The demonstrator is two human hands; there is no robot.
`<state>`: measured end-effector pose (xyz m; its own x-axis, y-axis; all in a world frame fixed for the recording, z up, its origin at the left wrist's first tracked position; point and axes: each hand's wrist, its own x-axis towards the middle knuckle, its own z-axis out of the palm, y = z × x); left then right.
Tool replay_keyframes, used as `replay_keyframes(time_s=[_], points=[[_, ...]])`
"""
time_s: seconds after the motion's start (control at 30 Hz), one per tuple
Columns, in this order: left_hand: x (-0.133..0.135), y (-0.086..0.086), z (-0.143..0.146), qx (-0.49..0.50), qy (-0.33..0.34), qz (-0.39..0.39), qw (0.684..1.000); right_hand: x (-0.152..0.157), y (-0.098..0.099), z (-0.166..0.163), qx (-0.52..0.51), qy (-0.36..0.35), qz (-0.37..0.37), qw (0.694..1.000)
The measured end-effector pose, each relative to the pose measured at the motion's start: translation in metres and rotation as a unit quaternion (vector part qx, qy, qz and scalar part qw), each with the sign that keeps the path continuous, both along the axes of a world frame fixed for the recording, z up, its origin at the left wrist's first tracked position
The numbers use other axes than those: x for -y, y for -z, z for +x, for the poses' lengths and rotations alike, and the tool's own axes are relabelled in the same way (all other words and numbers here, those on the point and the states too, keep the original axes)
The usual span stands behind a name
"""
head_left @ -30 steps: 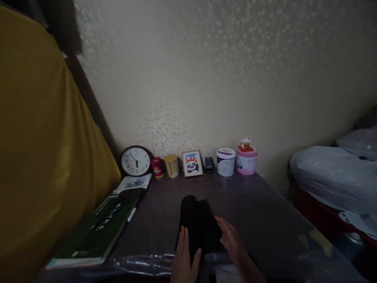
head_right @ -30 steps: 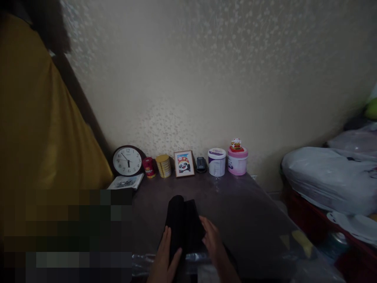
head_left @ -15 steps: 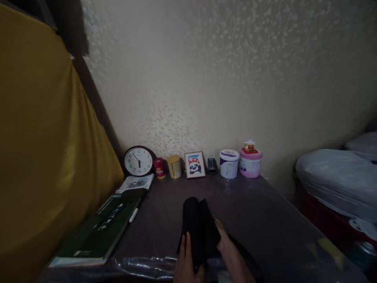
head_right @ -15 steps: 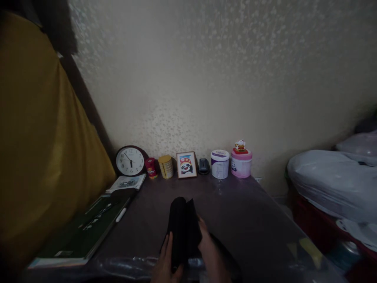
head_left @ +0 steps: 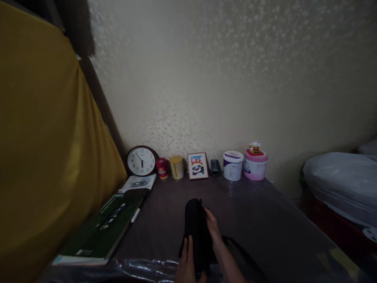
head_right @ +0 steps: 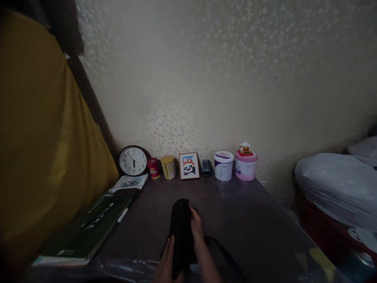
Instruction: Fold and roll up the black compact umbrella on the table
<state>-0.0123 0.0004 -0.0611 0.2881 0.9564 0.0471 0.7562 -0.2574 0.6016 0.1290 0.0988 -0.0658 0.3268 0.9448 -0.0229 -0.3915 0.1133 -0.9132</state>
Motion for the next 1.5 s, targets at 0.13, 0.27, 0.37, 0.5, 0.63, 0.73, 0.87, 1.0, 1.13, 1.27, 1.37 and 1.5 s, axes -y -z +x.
replay_keyframes(time_s=[0.13, 0.27, 0.37, 0.5, 0.63, 0.73, 0.87, 1.0, 1.13, 1.27, 1.37, 1.5], points=[[-0.002, 0.007, 0.001, -0.004, -0.002, 0.018, 1.0, -0.01, 0.011, -0.008, 0.072, 0.04, 0.019, 0.996], [-0.001, 0.016, 0.002, -0.004, -0.015, 0.041, 0.999, -0.01, 0.014, -0.019, 0.18, 0.073, 0.039, 0.98], [0.0, 0.021, 0.003, -0.033, -0.018, 0.061, 0.997, -0.008, 0.01, -0.025, 0.241, 0.078, 0.041, 0.967], [0.001, 0.023, 0.005, -0.096, -0.033, 0.073, 0.992, -0.008, 0.003, -0.028, 0.333, 0.077, 0.063, 0.938], [0.003, 0.023, 0.006, -0.158, -0.045, 0.067, 0.984, -0.014, -0.006, -0.028, 0.434, 0.051, 0.07, 0.897], [0.004, 0.026, 0.006, -0.159, -0.052, 0.072, 0.983, -0.017, -0.012, -0.03, 0.508, 0.043, 0.061, 0.858], [0.005, 0.029, 0.005, -0.126, -0.052, 0.084, 0.987, -0.013, -0.022, -0.037, 0.574, 0.056, 0.025, 0.816], [0.006, 0.025, 0.001, -0.029, -0.064, 0.056, 0.996, 0.0, -0.032, -0.046, 0.609, 0.045, -0.005, 0.792], [0.005, 0.014, -0.005, 0.03, -0.043, 0.003, 0.999, 0.02, -0.04, -0.053, 0.611, 0.022, -0.013, 0.791], [0.007, 0.001, -0.008, 0.035, -0.021, -0.001, 0.999, 0.044, -0.046, -0.058, 0.603, 0.001, -0.001, 0.797], [0.01, -0.007, -0.008, 0.04, -0.012, -0.002, 0.999, 0.061, -0.05, -0.061, 0.6, -0.026, 0.017, 0.799], [0.015, -0.015, -0.007, 0.064, -0.035, 0.008, 0.997, 0.081, -0.054, -0.062, 0.589, -0.05, 0.041, 0.805]])
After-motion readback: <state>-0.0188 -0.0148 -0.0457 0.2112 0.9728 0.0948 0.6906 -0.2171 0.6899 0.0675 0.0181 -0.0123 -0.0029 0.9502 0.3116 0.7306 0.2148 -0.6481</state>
